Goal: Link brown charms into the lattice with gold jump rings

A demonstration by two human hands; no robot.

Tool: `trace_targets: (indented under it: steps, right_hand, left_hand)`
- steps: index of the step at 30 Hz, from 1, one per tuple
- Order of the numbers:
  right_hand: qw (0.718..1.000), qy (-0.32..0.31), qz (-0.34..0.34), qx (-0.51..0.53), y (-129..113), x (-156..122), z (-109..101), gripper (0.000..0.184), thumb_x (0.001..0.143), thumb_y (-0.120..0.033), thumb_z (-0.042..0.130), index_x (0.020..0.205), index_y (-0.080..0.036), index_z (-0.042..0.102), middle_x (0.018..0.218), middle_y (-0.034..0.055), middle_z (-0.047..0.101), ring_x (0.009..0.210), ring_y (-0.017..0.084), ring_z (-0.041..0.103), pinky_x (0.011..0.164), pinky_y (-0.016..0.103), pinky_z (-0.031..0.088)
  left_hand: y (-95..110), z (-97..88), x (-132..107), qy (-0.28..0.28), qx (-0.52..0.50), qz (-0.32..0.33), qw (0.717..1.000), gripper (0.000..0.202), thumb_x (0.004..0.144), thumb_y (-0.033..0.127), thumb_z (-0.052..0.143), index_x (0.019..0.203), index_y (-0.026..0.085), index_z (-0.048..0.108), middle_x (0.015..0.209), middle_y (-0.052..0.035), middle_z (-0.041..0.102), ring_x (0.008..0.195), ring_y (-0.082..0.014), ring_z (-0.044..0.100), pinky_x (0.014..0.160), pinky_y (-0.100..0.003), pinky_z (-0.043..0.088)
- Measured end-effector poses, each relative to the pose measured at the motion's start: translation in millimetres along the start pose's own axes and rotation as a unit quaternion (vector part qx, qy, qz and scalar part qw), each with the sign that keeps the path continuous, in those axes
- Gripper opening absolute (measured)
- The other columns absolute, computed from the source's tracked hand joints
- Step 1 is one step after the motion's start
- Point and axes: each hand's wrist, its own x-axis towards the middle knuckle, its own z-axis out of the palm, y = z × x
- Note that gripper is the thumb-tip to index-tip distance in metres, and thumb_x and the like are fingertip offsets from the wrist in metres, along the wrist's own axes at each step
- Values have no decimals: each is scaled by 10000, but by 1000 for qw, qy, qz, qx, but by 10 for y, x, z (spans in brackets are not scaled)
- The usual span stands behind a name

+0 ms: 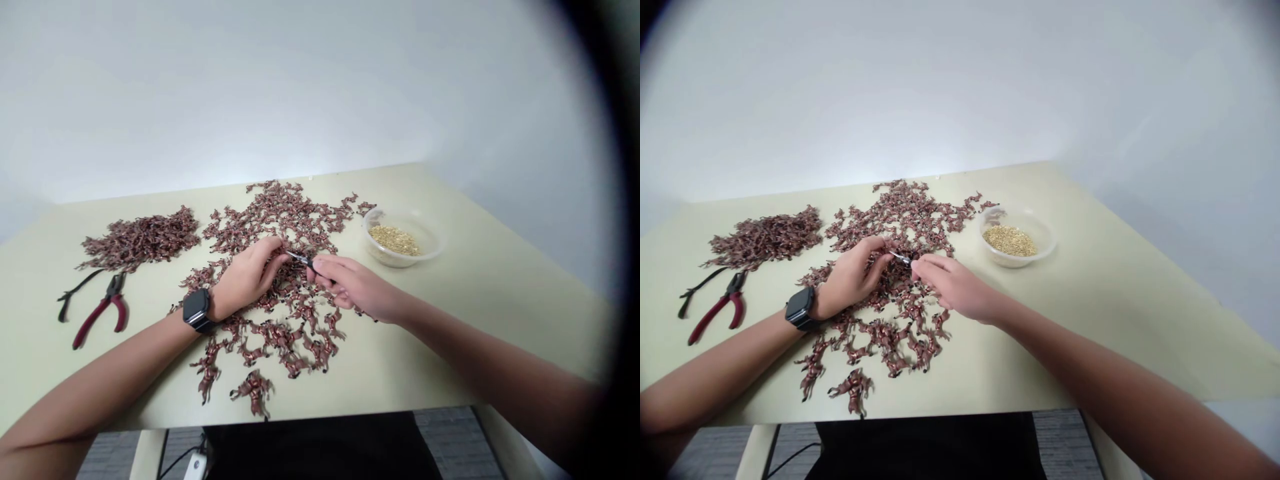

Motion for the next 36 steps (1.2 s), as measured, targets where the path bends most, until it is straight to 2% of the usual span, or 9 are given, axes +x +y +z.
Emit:
trace_targets:
  steps: [3,6,9,16,25,27,30,33,36]
  right_hand:
    - [975,101,-91,-174,-20,-7,-44,334,1008,-552,475,981,-230,560,738,-20,476,605,133,399,550,294,321]
    - [919,167,-180,-307,-26,1,-102,293,997,-491,513,1105,-223,565,896,36,611,736,178,518,669,334,388]
    - [888,164,-229,-363,-7,22,-150,285,985,-442,531,1162,-221,564,1067,85,631,877,220,564,752,361,414]
    - [892,127,-227,-370,21,34,-167,273,1004,-438,495,1165,-227,554,1060,80,618,885,222,568,784,368,437]
    - [893,118,-221,-373,0,37,-183,263,1012,-444,486,1128,-223,568,997,63,611,847,207,554,749,351,415]
    - [895,122,-219,-369,-3,25,-174,256,1004,-444,501,1112,-223,574,983,58,608,840,205,549,744,350,407]
    - [921,114,-192,-319,-13,2,-146,250,1004,-465,508,1029,-227,583,882,30,584,770,184,519,686,329,384]
    - [979,45,-95,-174,-18,2,-126,326,1015,-543,473,965,-236,573,732,-22,458,603,132,389,556,289,325]
    - [998,-65,21,5,-10,30,-123,393,1011,-601,440,932,-232,550,707,-47,318,542,107,209,467,264,218]
  left_hand:
    - [151,46,26,-6,-238,-116,964,187,1057,371,492,1114,197,531,1029,-95,694,840,-188,661,800,-359,556]
    - [252,73,51,-49,-459,-182,868,221,1066,395,466,1057,189,545,967,-79,692,757,-166,653,745,-331,555]
    - [272,72,60,-61,-554,-226,799,227,1055,390,498,1063,178,582,905,-69,689,716,-157,644,719,-305,540]
    - [288,64,52,-71,-585,-243,771,233,1049,388,510,1038,171,596,878,-75,695,708,-158,644,709,-297,530]
    - [312,63,70,-71,-572,-243,780,242,1050,393,510,1025,167,592,875,-72,687,727,-157,640,738,-293,533]
    - [328,77,62,-68,-555,-233,796,243,1049,407,511,1036,174,579,878,-66,685,731,-154,638,743,-291,534]
    - [294,77,27,-52,-449,-177,874,224,1047,416,514,1063,195,553,919,-66,697,783,-167,658,770,-311,551]
    - [134,21,-7,-29,-197,-75,977,199,1016,364,580,1132,203,574,1002,-93,710,878,-203,678,830,-357,560]
    - [-59,-52,-12,-40,28,62,997,217,974,300,636,1160,188,631,1180,-154,703,1067,-275,669,937,-441,541]
